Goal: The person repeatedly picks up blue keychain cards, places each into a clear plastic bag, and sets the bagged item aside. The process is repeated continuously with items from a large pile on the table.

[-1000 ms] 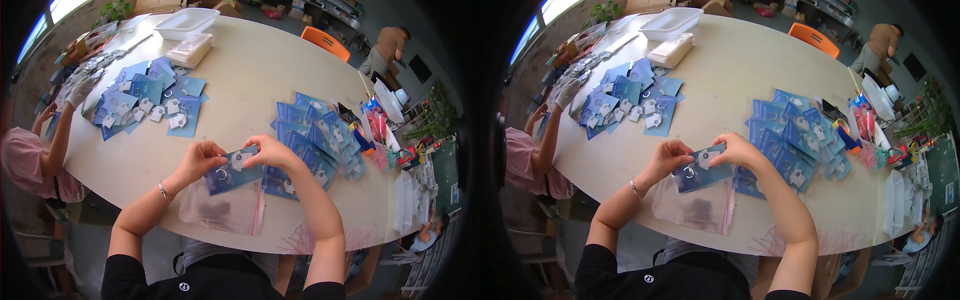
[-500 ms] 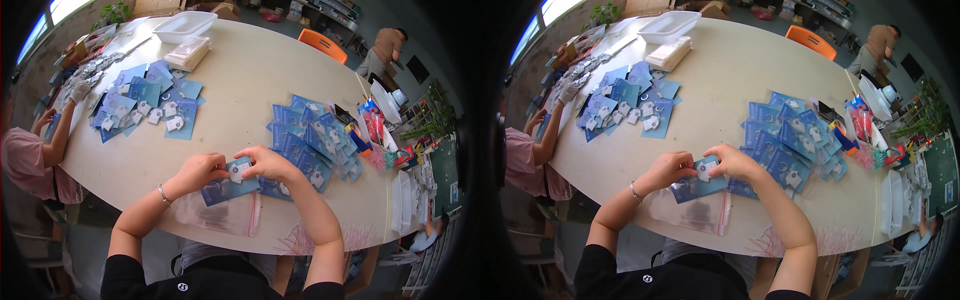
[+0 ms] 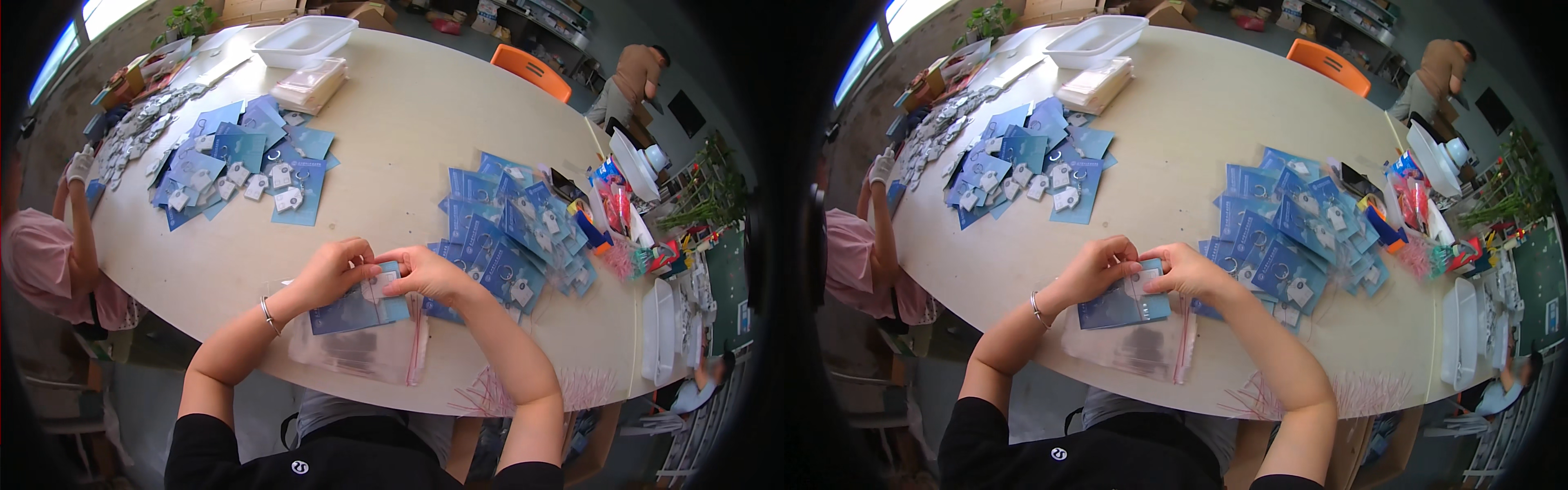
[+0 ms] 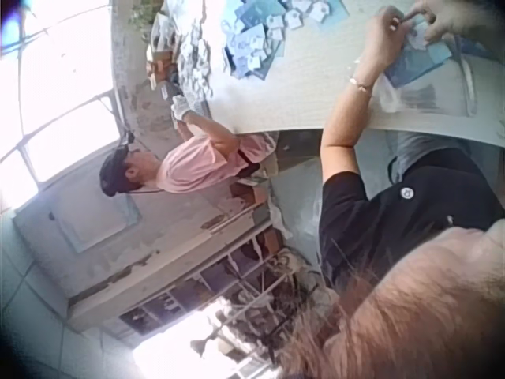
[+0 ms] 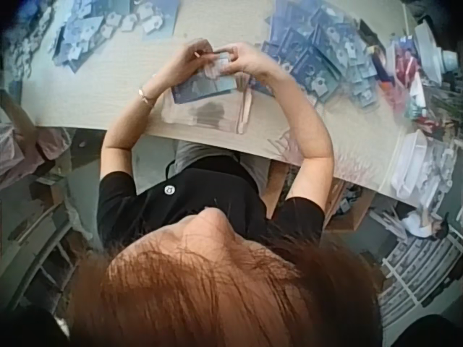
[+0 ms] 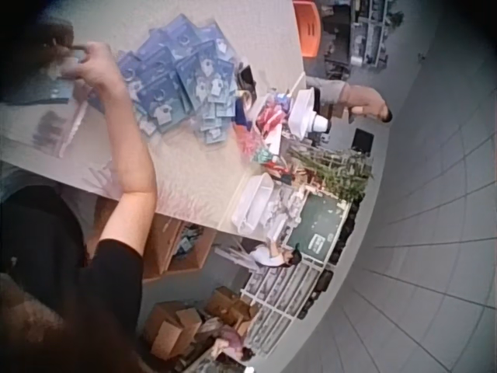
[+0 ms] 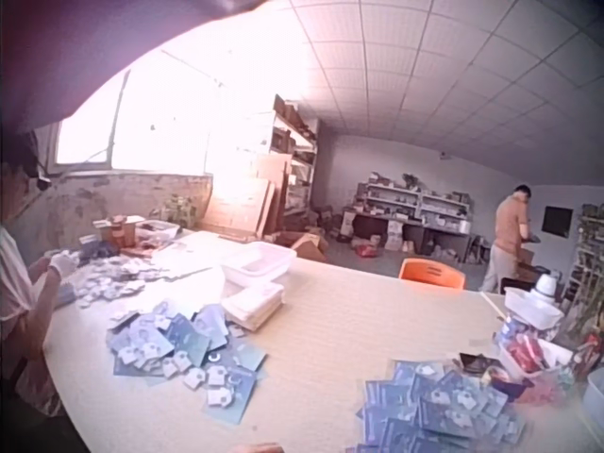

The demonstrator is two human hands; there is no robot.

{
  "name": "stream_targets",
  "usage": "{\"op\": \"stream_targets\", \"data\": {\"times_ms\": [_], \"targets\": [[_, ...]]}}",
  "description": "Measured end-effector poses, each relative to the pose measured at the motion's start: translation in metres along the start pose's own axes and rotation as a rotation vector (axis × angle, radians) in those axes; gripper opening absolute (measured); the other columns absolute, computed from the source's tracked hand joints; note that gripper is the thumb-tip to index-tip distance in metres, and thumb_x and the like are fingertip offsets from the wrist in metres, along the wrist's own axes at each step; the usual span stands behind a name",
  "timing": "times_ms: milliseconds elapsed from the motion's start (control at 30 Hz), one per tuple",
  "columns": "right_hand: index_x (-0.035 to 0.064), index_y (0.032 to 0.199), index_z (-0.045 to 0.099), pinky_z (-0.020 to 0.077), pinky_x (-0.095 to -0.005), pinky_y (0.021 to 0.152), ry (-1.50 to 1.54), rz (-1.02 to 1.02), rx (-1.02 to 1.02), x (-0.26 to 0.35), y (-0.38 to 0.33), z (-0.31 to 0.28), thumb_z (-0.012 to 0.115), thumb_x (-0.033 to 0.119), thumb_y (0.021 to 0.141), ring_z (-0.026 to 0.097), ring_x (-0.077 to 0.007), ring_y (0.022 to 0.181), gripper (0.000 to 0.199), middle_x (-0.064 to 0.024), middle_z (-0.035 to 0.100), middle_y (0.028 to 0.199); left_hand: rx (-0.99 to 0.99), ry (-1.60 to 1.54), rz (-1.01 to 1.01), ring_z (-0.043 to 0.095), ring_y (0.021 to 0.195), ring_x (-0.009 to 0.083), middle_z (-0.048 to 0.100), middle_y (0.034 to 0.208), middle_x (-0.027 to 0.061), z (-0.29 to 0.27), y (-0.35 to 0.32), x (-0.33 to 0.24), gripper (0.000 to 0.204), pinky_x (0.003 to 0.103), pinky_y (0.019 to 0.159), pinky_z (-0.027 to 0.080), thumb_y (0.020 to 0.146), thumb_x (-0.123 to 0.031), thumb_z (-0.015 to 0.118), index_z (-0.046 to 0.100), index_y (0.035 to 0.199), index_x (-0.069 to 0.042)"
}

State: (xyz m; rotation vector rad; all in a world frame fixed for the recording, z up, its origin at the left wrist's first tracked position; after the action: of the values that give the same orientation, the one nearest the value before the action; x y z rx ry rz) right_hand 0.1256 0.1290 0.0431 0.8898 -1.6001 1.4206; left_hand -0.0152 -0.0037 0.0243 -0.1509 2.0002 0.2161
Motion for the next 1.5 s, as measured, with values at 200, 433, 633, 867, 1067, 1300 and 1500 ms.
{"op": "stream_targets", "data": {"times_ms": [200, 433, 633, 867, 1067, 1300, 1500], "targets": [[-0.0004, 0.11, 0.057, 0.0454, -0.0275, 0.079, 0.235, -0.151, 0.111, -0.012, 0.013, 0.013, 0.059, 0.005, 0.081, 0.054, -0.0087, 0.085, 0.029, 0.0001, 0.059, 0.09, -0.122, 0.045, 0.232, 0.054, 0.081, 0.0192, 0.051, 0.102, 0.0099, 0.006, -0.002, 0.001, 0.011, 0.031, 0.072, 0.046, 0.079, -0.006, 0.067, 0.057, 0.082, -0.003], [0.0021, 0.096, 0.06, 0.0451, -0.0285, 0.079, 0.058, -0.082, 0.16, -0.022, 0.016, 0.018, 0.06, 0.002, 0.081, 0.056, -0.0119, 0.087, 0.016, -0.0018, 0.06, 0.09, -0.076, 0.159, 0.288, 0.054, 0.094, 0.0229, 0.052, 0.106, 0.0103, 0.014, -0.008, -0.008, 0.013, 0.033, 0.075, 0.046, 0.075, -0.006, 0.071, 0.059, 0.08, -0.005], [0.0027, 0.109, 0.056, 0.0466, -0.0227, 0.063, 0.303, 0.077, 0.198, -0.015, -0.013, 0.013, 0.055, 0.006, 0.087, 0.057, -0.0081, 0.07, 0.022, -0.0026, 0.059, 0.084, -0.072, 0.107, 0.312, 0.055, 0.093, 0.0252, 0.055, 0.104, 0.0111, 0.01, -0.005, -0.012, 0.013, 0.034, 0.075, 0.046, 0.074, -0.006, 0.072, 0.06, 0.08, -0.005], [0.0006, 0.09, 0.063, 0.043, -0.0222, 0.054, 0.192, -0.136, 0.006, -0.036, -0.001, 0.025, 0.06, 0.005, 0.084, 0.054, -0.0083, 0.062, 0.008, -0.0016, 0.06, 0.074, -0.032, 0.155, 0.399, 0.056, 0.087, 0.0272, 0.056, 0.1, 0.0105, 0.024, -0.004, -0.026, 0.014, 0.036, 0.074, 0.047, 0.073, -0.011, 0.072, 0.06, 0.078, -0.005], [-0.0008, 0.084, 0.065, 0.0391, -0.0217, 0.051, 0.213, -0.218, -0.232, -0.034, -0.021, -0.003, 0.068, 0.005, 0.079, 0.05, -0.0069, 0.057, 0.008, -0.0011, 0.061, 0.073, -0.252, 0.467, 0.565, 0.051, 0.103, 0.0299, 0.051, 0.116, 0.0122, 0.019, -0.02, -0.057, 0.047, 0.039, 0.086, 0.042, 0.072, -0.022, 0.075, 0.053, 0.112, -0.009], [0.0059, 0.09, 0.063, 0.0335, -0.0169, 0.043, 0.365, -0.176, -0.884, -0.054, -0.152, -0.191, 0.067, 0.007, 0.082, 0.044, -0.0004, 0.053, 0.009, 0.0037, 0.056, 0.067, 0.185, 0.705, 0.133, 0.05, 0.104, 0.0277, 0.051, 0.113, 0.0103, 0.009, -0.02, 0.004, 0.052, 0.036, 0.082, 0.045, 0.07, -0.035, 0.077, 0.054, 0.107, -0.006], [0.0004, 0.1, 0.063, 0.0489, -0.0347, 0.069, -1.458, 0.056, -1.73, -0.023, -0.124, -0.2, 0.063, 0.006, 0.08, 0.061, -0.0254, 0.082, 0.021, -0.0106, 0.062, 0.086, 0.322, 0.458, -0.016, 0.06, 0.082, 0.0228, 0.062, 0.08, 0.0043, 0.013, -0.007, 0.002, 0.023, 0.035, 0.069, 0.048, 0.07, -0.019, 0.073, 0.062, 0.087, -0.009]]}}
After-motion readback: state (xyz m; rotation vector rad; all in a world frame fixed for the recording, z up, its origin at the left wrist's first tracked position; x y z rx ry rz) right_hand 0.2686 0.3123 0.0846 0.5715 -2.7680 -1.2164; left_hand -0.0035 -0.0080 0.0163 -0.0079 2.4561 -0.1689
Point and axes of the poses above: each hand's wrist, its own y-axis towards the middle knuckle, its own z-axis out of the palm, x = y × z, the point moved 1 cm from there along y, towards the middle knuckle
